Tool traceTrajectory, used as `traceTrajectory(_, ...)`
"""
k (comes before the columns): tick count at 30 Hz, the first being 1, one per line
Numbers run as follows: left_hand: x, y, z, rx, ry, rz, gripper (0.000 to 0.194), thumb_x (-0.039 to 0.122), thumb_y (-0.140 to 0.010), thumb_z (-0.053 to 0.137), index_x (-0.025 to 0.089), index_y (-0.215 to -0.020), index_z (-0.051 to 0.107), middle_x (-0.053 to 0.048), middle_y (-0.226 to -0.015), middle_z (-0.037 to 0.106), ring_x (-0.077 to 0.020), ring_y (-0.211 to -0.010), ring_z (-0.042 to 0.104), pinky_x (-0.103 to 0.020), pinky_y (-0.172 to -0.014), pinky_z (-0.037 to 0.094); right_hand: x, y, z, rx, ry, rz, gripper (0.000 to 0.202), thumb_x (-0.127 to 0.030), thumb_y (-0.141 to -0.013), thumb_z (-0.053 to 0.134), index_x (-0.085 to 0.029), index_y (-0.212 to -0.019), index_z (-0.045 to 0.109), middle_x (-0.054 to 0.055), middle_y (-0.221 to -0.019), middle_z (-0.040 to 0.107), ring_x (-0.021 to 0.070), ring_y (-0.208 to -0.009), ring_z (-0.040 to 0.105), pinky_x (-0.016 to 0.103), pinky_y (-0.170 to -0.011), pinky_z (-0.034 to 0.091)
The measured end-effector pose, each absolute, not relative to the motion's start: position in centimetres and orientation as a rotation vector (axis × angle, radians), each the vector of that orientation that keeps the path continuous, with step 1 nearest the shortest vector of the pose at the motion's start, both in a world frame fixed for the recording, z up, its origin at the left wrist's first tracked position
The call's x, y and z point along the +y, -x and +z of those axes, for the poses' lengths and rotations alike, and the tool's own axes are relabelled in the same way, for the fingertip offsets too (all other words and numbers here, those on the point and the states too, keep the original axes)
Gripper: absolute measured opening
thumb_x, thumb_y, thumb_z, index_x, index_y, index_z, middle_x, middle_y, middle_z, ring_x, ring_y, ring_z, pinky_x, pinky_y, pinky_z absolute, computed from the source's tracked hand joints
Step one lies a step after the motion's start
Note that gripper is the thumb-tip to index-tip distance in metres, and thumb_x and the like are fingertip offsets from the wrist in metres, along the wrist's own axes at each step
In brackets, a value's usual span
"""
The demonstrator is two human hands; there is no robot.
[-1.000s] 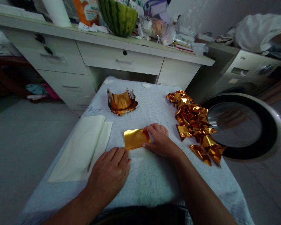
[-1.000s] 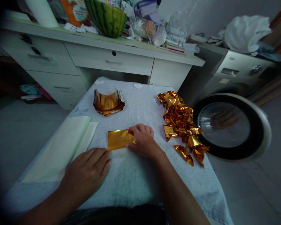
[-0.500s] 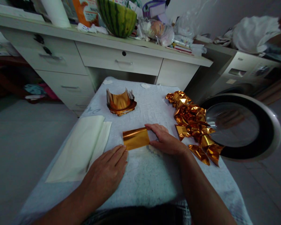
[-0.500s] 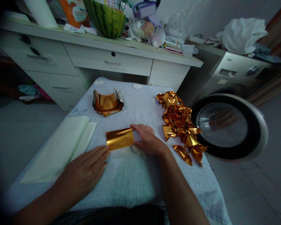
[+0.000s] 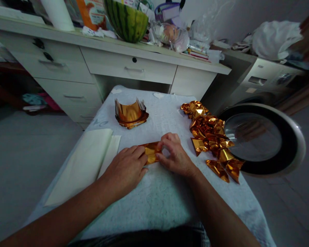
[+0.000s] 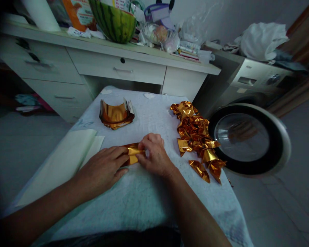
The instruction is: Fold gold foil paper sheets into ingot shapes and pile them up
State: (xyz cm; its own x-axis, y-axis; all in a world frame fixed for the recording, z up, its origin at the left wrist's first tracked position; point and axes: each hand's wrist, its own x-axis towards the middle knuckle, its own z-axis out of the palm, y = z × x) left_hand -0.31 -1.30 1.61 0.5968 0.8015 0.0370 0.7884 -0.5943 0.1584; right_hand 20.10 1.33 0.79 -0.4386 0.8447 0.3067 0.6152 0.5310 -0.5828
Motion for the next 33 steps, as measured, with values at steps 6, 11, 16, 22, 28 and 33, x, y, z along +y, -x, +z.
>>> traceTrajectory(6,-1.1,0.8,1.2,1.324,-2.637,0.192,0.017,0.027,-0.088,0.057,0.018,-0.101,0.063,-0.010,-0.116,0.064,-0.0264,-0.109,0.060,-0.044,-0.096,0.050,1.1,-20.0,0.5,-2.444,1.174,0.621,0.031,-0.026,-0.073,0.074,-0.021,-0.100,0.060,0.004,-0.104,0.056,0.0236,-0.100,0.044,0.039,-0.090,0.033)
traceTrajectory(11,-1.2,1.3,0.7,1.324,-2.634,0.265,0.011,0.023,-0.089,0.054,0.019,-0.095,0.062,-0.009,-0.114,0.066,-0.0247,-0.108,0.062,-0.043,-0.097,0.051,1.2,-20.3,0.3,-2.462,1.183,0.672,0.027,-0.020,-0.076,0.071,-0.023,-0.101,0.060,0.004,-0.108,0.056,0.0231,-0.103,0.044,0.038,-0.092,0.032)
traceTrajectory(16,-1.2,1.3,0.5,1.333,-2.631,0.315,0.012,0.022,-0.089,0.052,0.020,-0.088,0.063,-0.008,-0.111,0.069,-0.0247,-0.101,0.066,-0.044,-0.091,0.054,1.4,-20.4,0.2,-2.439,1.202,0.697,0.021,-0.023,-0.081,0.071,-0.025,-0.100,0.062,0.003,-0.112,0.059,0.0236,-0.106,0.046,0.038,-0.091,0.032)
traceTrajectory(22,-1.2,1.3,0.1,1.344,-2.629,0.386,0.014,0.024,-0.089,0.053,0.019,-0.091,0.066,-0.008,-0.107,0.071,-0.0245,-0.095,0.067,-0.042,-0.085,0.057,1.4,-20.3,0.5,-2.425,1.197,0.653,0.010,-0.027,-0.086,0.069,-0.025,-0.096,0.066,0.002,-0.107,0.064,0.0225,-0.103,0.050,0.037,-0.090,0.032)
traceTrajectory(28,-1.2,1.2,0.1,1.319,-2.624,0.437,0.016,0.017,-0.087,0.051,0.019,-0.090,0.067,-0.008,-0.103,0.069,-0.0244,-0.096,0.065,-0.043,-0.087,0.054,1.6,-20.2,0.1,-2.391,1.174,0.595,0.007,-0.025,-0.090,0.064,-0.023,-0.085,0.068,0.001,-0.099,0.067,0.0198,-0.099,0.054,0.037,-0.091,0.033)
traceTrajectory(33,-0.9,1.1,0.2,1.336,-2.543,0.456,0.019,0.014,-0.091,0.046,0.017,-0.086,0.064,-0.007,-0.093,0.065,-0.0226,-0.092,0.060,-0.040,-0.086,0.052,1.6,-20.1,-0.2,-2.371,1.199,0.573,0.009,-0.020,-0.090,0.062,-0.021,-0.082,0.067,0.001,-0.099,0.067,0.0187,-0.097,0.055,0.037,-0.088,0.035)
